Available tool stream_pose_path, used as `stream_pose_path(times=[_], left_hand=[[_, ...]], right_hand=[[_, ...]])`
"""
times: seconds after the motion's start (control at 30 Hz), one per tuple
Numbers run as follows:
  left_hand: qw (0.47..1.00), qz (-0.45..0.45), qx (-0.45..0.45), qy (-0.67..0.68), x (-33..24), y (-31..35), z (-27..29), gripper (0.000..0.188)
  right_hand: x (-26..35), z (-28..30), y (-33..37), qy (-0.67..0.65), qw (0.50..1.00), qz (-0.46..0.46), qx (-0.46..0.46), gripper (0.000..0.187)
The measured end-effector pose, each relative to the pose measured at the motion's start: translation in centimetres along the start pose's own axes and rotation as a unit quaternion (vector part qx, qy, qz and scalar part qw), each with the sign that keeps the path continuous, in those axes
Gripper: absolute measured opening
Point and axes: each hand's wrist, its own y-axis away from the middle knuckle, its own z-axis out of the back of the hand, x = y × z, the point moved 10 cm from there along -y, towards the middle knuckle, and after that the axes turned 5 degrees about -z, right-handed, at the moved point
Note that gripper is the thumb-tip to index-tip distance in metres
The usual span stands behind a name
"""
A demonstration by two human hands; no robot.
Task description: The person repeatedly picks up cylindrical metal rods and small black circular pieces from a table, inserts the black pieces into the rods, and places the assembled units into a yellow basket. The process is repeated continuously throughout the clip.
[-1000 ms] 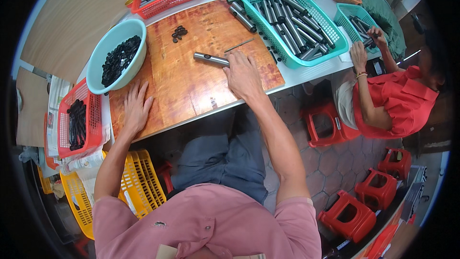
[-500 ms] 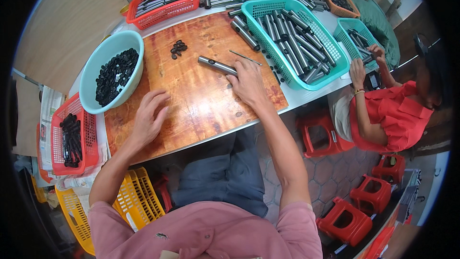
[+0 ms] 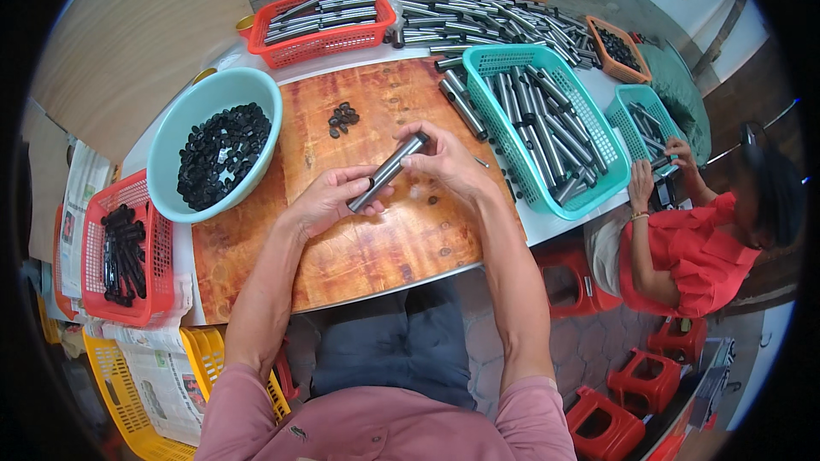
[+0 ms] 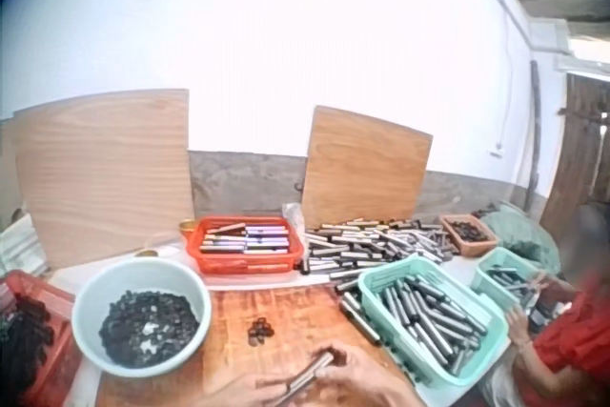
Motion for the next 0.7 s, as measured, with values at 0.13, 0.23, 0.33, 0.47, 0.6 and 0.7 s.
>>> stream_pose_path(times=[0.13, 0.23, 0.33, 0.47, 0.6, 0.7], left_hand=[[0.997, -0.058, 0.021, 0.040, -1.1, -0.1, -0.7, 0.049], [0.992, -0.060, 0.002, 0.107, -1.8, -0.5, 0.5, 0.046], [0.989, -0.066, -0.039, 0.127, -1.4, -0.8, 2.3, 0.043], [0.979, -0.092, -0.078, 0.165, -1.4, -1.2, 3.4, 0.044], [0.970, -0.120, -0.077, 0.195, -2.3, -1.5, 3.7, 0.039], [0.963, -0.129, -0.081, 0.222, -2.4, -1.5, 4.1, 0.039]], right_hand=[[0.6, -1.9, -3.7, -0.043, 0.998, 0.032, 0.023, 0.058], [0.7, -3.2, -6.1, -0.089, 0.995, 0.044, 0.027, 0.058], [0.1, -3.9, -7.4, -0.140, 0.988, 0.065, 0.025, 0.054], [-1.8, -0.7, -8.2, -0.138, 0.976, 0.120, -0.118, 0.046], [-3.2, 1.1, -7.8, -0.094, 0.969, 0.136, -0.183, 0.031], [-3.3, 0.6, -7.8, -0.041, 0.974, 0.122, -0.185, 0.024]])
